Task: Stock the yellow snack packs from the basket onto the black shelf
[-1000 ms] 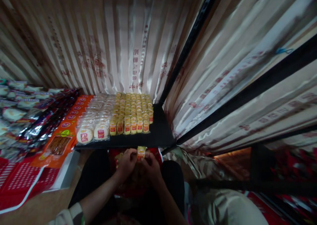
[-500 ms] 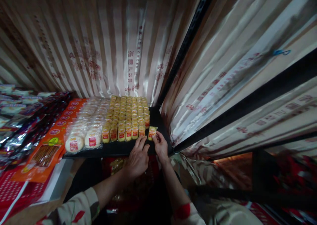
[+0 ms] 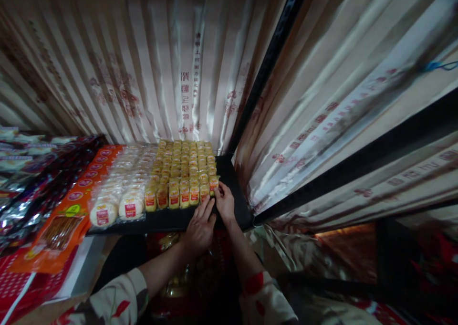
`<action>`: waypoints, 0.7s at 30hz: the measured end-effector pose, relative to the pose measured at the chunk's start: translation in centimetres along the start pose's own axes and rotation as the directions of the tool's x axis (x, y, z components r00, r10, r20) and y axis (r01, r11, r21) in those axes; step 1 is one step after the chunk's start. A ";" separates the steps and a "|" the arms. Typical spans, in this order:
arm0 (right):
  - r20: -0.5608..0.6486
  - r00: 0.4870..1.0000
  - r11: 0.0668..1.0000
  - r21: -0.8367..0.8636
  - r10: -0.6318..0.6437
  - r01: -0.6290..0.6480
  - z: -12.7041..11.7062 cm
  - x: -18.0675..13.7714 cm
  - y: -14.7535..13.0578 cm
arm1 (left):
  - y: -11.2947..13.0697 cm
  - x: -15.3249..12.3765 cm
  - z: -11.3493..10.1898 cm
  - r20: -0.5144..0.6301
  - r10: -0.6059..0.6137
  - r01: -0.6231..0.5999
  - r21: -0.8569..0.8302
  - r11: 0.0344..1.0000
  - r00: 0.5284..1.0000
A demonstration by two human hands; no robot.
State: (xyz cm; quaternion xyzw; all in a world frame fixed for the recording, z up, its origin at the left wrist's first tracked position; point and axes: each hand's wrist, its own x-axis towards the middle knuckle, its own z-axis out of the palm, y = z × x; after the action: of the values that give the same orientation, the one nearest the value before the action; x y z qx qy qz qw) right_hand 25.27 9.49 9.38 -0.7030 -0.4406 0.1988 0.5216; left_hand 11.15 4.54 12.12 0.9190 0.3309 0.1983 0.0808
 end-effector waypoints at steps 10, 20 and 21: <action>-0.039 0.999 0.999 -0.040 -0.020 0.018 0.8 -0.1 0.0 | -1.3 -0.5 1.5 -0.086 0.105 -0.095 0.114 0.989 0.991; -0.026 0.999 0.998 0.057 -0.032 0.033 1.0 0.0 0.1 | -2.7 -1.2 1.9 -0.112 0.198 -0.183 0.128 0.975 0.974; -0.033 0.999 0.998 0.058 -0.027 0.029 1.1 0.1 0.0 | -2.8 -1.1 1.8 -0.111 0.202 -0.186 0.133 0.973 0.973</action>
State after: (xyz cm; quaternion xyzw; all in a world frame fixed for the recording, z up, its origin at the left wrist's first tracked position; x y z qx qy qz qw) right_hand 24.51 10.15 8.95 -0.6842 -0.4360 0.1928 0.5519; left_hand 9.52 5.98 9.32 0.9362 0.2552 0.2412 -0.0156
